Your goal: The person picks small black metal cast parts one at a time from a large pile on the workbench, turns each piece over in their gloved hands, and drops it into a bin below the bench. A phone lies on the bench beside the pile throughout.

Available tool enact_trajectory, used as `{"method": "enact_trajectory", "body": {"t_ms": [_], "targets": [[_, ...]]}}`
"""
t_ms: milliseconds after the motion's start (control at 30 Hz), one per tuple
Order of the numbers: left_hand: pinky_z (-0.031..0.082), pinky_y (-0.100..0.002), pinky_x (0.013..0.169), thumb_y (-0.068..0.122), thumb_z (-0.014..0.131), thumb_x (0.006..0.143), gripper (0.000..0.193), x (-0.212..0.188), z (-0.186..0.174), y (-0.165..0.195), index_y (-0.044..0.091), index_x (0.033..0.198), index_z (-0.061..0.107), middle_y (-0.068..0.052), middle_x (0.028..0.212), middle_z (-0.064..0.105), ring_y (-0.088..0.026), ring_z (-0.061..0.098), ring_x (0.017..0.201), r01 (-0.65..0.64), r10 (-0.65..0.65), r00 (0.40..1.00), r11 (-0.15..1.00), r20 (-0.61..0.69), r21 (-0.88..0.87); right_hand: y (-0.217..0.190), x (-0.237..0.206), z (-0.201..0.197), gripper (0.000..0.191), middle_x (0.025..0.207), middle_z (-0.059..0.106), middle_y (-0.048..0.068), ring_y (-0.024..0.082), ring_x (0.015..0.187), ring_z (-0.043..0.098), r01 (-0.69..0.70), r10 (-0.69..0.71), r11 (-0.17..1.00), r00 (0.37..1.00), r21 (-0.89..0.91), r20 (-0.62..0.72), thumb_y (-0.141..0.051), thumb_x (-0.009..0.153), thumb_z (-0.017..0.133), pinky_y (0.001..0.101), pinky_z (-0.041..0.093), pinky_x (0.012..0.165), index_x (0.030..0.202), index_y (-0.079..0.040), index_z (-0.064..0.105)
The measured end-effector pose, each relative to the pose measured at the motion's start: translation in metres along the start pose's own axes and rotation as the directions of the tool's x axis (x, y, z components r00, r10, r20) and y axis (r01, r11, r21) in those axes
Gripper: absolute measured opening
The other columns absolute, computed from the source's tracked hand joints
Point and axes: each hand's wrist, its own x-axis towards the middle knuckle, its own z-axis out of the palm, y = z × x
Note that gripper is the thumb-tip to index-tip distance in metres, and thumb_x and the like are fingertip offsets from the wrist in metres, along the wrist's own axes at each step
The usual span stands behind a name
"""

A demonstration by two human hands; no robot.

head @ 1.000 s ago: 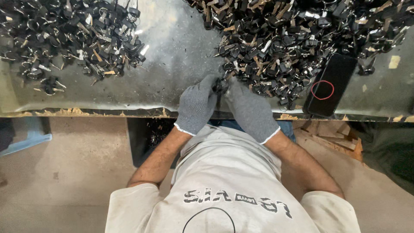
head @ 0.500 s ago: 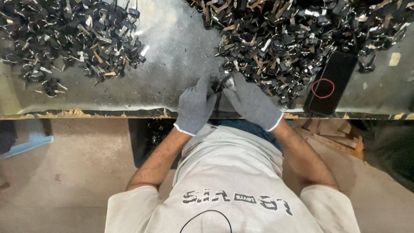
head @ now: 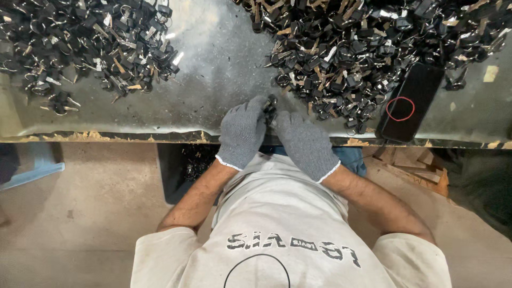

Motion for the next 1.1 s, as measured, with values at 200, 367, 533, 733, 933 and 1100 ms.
{"method": "enact_trajectory", "body": {"t_ms": [200, 367, 533, 733, 933, 1100], "targets": [[0.05, -0.046, 0.087, 0.0, 0.065, 0.082, 0.036, -0.002, 0.004, 0.001, 0.009, 0.116, 0.066, -0.011, 0.092, 0.065, -0.033, 0.065, 0.092, -0.051, 0.058, 0.992, 0.997, 0.113, -0.058, 0.002, 0.006, -0.007, 0.022, 0.096, 0.064, 0.017, 0.027, 0.077, 0.071, 0.138, -0.135, 0.99, 0.988, -0.028, 0.078, -0.01, 0.099, 0.059, 0.0407, 0.059, 0.055, 0.114, 0.005, 0.063], [0.05, -0.047, 0.084, 0.005, 0.069, 0.084, 0.028, 0.001, -0.001, 0.0, 0.006, 0.112, 0.066, -0.012, 0.095, 0.067, -0.034, 0.066, 0.091, -0.055, 0.062, 0.997, 0.991, 0.049, -0.122, 0.023, 0.014, -0.031, 0.054, 0.1, 0.071, 0.027, 0.04, 0.083, 0.073, -0.138, 0.043, 0.835, 0.982, 0.533, 0.186, -0.024, 0.102, 0.063, 0.0482, 0.058, 0.069, 0.142, 0.008, 0.046], [0.052, -0.046, 0.084, 0.007, 0.069, 0.089, 0.015, -0.001, 0.004, -0.005, 0.008, 0.103, 0.067, -0.01, 0.092, 0.067, -0.032, 0.067, 0.089, -0.031, 0.037, 0.998, 0.994, 0.054, -0.103, 0.002, 0.008, -0.026, 0.025, 0.13, 0.062, 0.028, 0.037, 0.08, 0.073, -0.139, 0.13, 0.969, 0.99, 0.204, 0.058, -0.019, 0.099, 0.061, 0.0423, 0.06, 0.055, 0.11, 0.003, 0.056], [0.052, -0.046, 0.081, 0.009, 0.07, 0.088, 0.014, -0.003, 0.006, -0.009, 0.008, 0.102, 0.069, -0.011, 0.087, 0.065, -0.032, 0.066, 0.085, -0.129, 0.129, 0.988, 0.992, 0.087, 0.001, 0.012, 0.01, -0.022, 0.038, 0.114, 0.063, 0.025, 0.036, 0.093, 0.073, 0.004, 0.013, 0.971, 0.997, 0.24, -0.07, -0.014, 0.095, 0.061, 0.0424, 0.062, 0.073, 0.125, 0.007, 0.052], [0.052, -0.045, 0.082, 0.01, 0.071, 0.088, 0.014, 0.002, 0.0, -0.003, 0.01, 0.102, 0.068, -0.009, 0.092, 0.067, -0.031, 0.067, 0.088, -0.087, 0.091, 0.995, 0.99, 0.03, -0.11, 0.004, 0.003, -0.022, 0.022, 0.119, 0.066, 0.026, 0.036, 0.092, 0.072, -0.018, 0.032, 0.997, 0.981, 0.073, -0.192, -0.015, 0.089, 0.061, 0.0471, 0.059, 0.066, 0.103, 0.001, 0.057], [0.048, -0.048, 0.084, 0.003, 0.071, 0.088, 0.021, 0.013, -0.019, -0.004, 0.007, 0.109, 0.07, -0.009, 0.1, 0.069, -0.034, 0.065, 0.09, 0.017, 0.031, 0.935, 0.991, -0.352, 0.133, 0.002, 0.003, -0.022, 0.032, 0.122, 0.063, 0.028, 0.043, 0.083, 0.071, -0.202, 0.184, 0.905, 0.979, 0.375, 0.084, -0.027, 0.102, 0.061, 0.0514, 0.059, 0.064, 0.112, 0.003, 0.057]]}}
